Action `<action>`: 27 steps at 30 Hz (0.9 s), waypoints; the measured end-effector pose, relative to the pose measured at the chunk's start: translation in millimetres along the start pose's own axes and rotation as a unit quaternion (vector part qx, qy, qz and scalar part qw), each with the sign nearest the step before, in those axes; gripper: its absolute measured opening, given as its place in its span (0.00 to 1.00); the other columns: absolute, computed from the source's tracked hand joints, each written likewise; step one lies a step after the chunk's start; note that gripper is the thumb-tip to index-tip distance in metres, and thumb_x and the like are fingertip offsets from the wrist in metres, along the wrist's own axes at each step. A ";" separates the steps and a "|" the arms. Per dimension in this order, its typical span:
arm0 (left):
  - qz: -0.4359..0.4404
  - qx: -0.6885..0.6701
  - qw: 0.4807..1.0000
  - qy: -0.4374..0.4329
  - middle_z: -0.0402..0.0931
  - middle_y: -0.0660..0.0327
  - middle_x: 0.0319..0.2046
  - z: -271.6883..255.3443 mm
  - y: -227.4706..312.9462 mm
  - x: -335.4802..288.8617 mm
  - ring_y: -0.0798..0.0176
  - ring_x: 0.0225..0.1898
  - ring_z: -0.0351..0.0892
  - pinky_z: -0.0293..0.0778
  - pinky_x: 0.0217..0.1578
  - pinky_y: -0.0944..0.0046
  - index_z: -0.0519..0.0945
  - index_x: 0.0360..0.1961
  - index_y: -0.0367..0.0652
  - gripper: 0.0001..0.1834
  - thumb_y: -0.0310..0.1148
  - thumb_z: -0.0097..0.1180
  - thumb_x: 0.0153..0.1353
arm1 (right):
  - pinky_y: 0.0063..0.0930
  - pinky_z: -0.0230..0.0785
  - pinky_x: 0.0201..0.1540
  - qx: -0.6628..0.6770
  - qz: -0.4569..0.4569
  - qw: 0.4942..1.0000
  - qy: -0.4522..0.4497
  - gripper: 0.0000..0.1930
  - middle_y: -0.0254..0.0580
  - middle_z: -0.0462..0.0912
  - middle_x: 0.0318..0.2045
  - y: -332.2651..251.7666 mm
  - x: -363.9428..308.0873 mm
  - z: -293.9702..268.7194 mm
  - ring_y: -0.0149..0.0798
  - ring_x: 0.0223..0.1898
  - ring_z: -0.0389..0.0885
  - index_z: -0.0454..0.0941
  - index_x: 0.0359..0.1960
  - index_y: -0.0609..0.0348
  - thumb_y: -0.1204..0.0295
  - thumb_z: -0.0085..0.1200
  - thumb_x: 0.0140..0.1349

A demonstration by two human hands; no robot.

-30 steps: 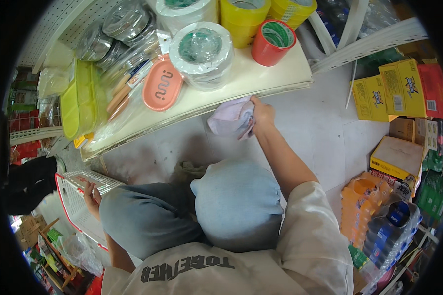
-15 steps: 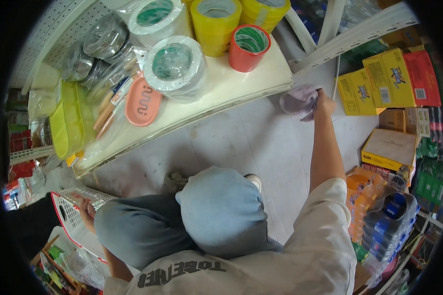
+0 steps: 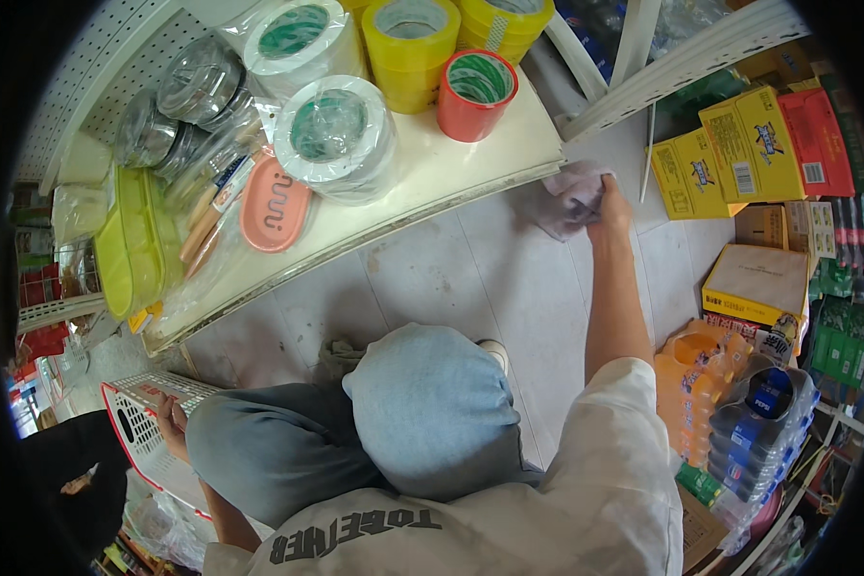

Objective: The person organizes items in a store by moving products between shopping baskets and shelves. They handle yellow tape rolls, plastic containers, and other goods, then wipe the shelf surface with a cloth.

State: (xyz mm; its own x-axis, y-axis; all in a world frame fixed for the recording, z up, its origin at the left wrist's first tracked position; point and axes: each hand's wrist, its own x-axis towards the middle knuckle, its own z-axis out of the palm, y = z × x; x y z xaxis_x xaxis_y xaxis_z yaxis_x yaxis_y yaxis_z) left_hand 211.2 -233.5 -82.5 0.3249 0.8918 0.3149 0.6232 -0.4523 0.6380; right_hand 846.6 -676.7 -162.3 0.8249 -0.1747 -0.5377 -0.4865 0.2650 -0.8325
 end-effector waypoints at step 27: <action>0.051 0.045 0.997 -0.022 0.79 0.47 0.53 6.8 4.2 2.6 0.51 0.57 0.77 0.67 0.61 0.58 0.78 0.49 0.33 0.10 0.22 0.53 0.68 | 0.39 0.78 0.38 -0.237 -0.126 0.931 0.247 0.26 0.53 0.87 0.38 74.0 115.0 -49.5 0.44 0.36 0.86 0.78 0.52 0.74 0.58 0.51 0.68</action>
State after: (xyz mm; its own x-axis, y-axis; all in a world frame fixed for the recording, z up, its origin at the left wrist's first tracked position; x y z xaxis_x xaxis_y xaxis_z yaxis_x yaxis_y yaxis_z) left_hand 219.5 -233.2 -83.8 0.4192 0.8404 0.3435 0.6454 -0.5420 0.5383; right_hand 891.2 -724.2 -292.3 0.7544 -0.6199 -0.2159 -0.4645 -0.2718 -0.8428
